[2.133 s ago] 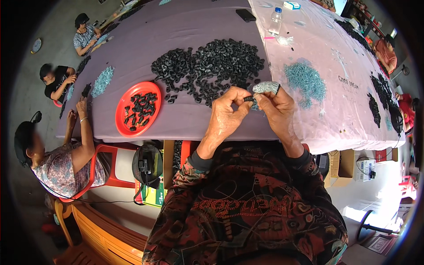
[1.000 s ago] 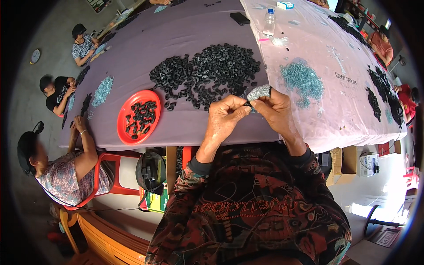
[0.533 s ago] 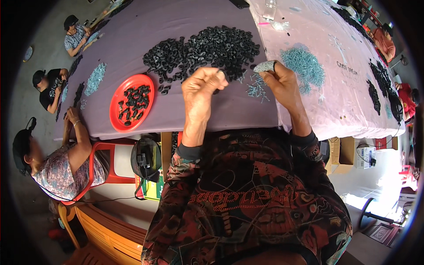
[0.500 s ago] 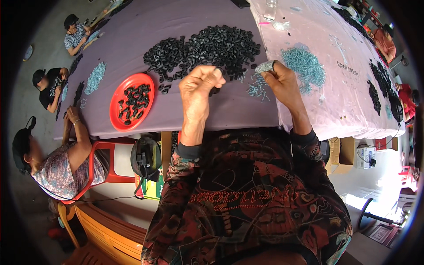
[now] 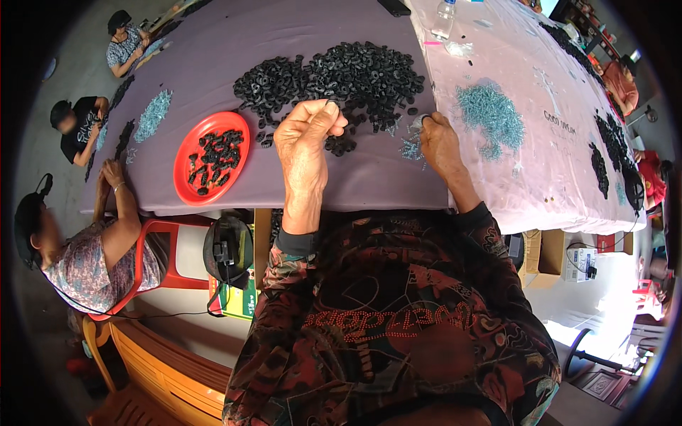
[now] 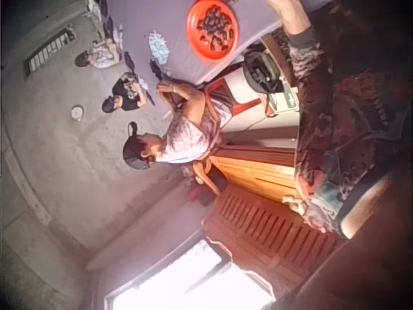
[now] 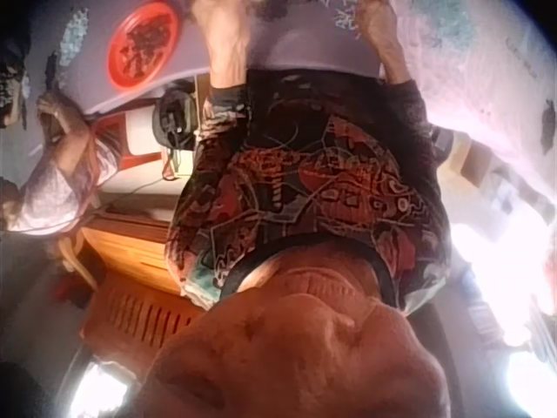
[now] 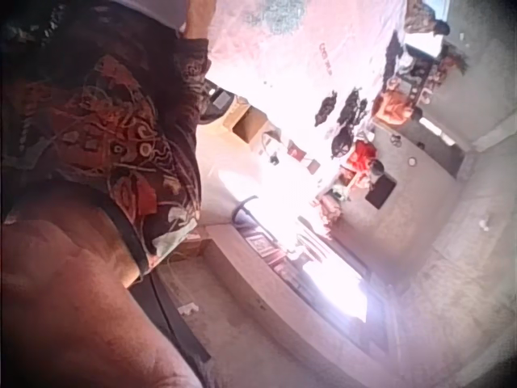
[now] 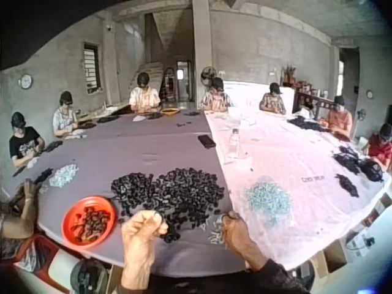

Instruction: Assembling small black and blue plastic components at a workshop table.

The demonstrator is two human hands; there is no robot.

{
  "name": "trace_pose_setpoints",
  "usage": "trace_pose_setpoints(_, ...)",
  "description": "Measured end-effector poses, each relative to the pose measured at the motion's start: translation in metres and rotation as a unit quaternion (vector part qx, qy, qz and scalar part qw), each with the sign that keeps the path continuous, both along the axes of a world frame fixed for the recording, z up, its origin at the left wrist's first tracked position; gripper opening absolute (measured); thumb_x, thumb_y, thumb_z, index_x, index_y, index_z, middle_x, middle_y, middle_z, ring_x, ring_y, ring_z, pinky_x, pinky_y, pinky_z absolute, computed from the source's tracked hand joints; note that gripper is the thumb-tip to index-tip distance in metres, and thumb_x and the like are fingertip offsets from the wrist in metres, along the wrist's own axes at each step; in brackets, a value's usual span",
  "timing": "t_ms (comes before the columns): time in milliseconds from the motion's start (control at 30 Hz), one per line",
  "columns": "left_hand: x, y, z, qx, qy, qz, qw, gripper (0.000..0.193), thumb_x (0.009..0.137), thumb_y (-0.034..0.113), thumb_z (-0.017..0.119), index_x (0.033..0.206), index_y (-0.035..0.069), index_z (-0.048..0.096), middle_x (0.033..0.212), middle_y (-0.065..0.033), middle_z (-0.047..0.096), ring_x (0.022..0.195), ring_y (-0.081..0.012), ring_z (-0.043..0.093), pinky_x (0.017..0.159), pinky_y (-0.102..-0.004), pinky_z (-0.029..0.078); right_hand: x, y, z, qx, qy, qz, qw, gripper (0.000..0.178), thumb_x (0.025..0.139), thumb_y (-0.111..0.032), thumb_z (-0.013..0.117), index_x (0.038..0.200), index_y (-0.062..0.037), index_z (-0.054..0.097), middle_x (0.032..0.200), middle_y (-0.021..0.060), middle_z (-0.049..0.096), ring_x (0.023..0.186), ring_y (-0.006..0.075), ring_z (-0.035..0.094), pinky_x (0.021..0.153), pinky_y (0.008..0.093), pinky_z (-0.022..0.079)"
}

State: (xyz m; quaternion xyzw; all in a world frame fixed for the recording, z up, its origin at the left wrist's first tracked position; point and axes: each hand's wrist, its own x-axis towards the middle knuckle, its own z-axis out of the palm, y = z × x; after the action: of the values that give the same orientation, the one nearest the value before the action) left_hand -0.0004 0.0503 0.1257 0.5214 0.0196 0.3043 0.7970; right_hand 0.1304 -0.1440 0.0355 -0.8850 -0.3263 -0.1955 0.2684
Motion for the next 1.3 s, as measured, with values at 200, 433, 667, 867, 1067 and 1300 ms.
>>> trace_pose_setpoints(200,0.002,-0.003,-0.003,0.011,0.011,-0.012,1.0,0.009,0.084,0.008,0.062,0.087,-0.001,0.063,0.072,-0.0074,0.062,0.063,-0.0118,0.056,0.062,-0.0242,0.046,0.004,0.004,-0.014,-0.001,0.007,-0.003,1.0,0.006,0.075,-0.006,0.055,0.075,-0.0005,0.055,0.085,0.0153,0.053,0.085,0.0347,0.053,0.074,0.0434,0.045)
trace_pose_setpoints(433,0.006,-0.014,-0.009,0.041,0.032,-0.056,0.997,0.01,0.082,0.007,0.064,0.087,-0.001,0.063,0.072,-0.0071,0.063,0.062,-0.0101,0.056,0.062,-0.0221,0.045,0.006,0.013,-0.019,-0.039,-0.009,-0.017,0.999,0.012,0.078,-0.012,0.058,0.079,0.0,0.057,0.09,0.0156,0.052,0.087,0.0339,0.051,0.077,0.0433,0.045)
trace_pose_setpoints(667,0.007,-0.021,-0.011,0.061,0.03,-0.106,0.992,0.014,0.08,0.008,0.066,0.092,0.0,0.064,0.076,-0.008,0.065,0.066,-0.0105,0.058,0.064,-0.0223,0.046,0.006,0.014,-0.016,-0.029,0.014,-0.012,0.999,0.01,0.078,-0.01,0.058,0.078,-0.0003,0.058,0.089,0.0155,0.051,0.086,0.0341,0.052,0.076,0.044,0.045)
trace_pose_setpoints(867,0.006,-0.023,-0.009,0.073,0.03,-0.104,0.991,0.014,0.08,0.004,0.065,0.094,0.001,0.064,0.079,-0.0063,0.065,0.074,-0.0123,0.061,0.067,-0.0227,0.049,0.004,0.013,-0.015,-0.037,-0.003,-0.002,0.999,0.006,0.075,-0.006,0.057,0.077,-0.001,0.057,0.087,0.0149,0.051,0.085,0.033,0.052,0.075,0.0431,0.045)
trace_pose_setpoints(1067,0.005,-0.023,-0.01,0.09,0.029,-0.103,0.99,0.014,0.08,0.002,0.064,0.094,0.002,0.064,0.081,-0.0056,0.065,0.075,-0.0127,0.062,0.069,-0.023,0.05,0.005,0.012,-0.018,-0.046,-0.016,0.008,0.999,0.005,0.071,-0.004,0.057,0.076,-0.0014,0.057,0.086,0.0139,0.051,0.085,0.0315,0.052,0.075,0.0423,0.045)
trace_pose_setpoints(1300,0.005,-0.021,-0.01,0.068,0.034,-0.097,0.992,0.013,0.08,0.006,0.065,0.093,0.001,0.064,0.079,-0.0088,0.066,0.07,-0.0115,0.06,0.066,-0.0224,0.049,0.007,0.011,-0.019,-0.003,-0.014,0.014,1.0,0.004,0.076,-0.005,0.054,0.077,-0.0006,0.055,0.084,0.0155,0.052,0.083,0.0341,0.053,0.073,0.0431,0.045)
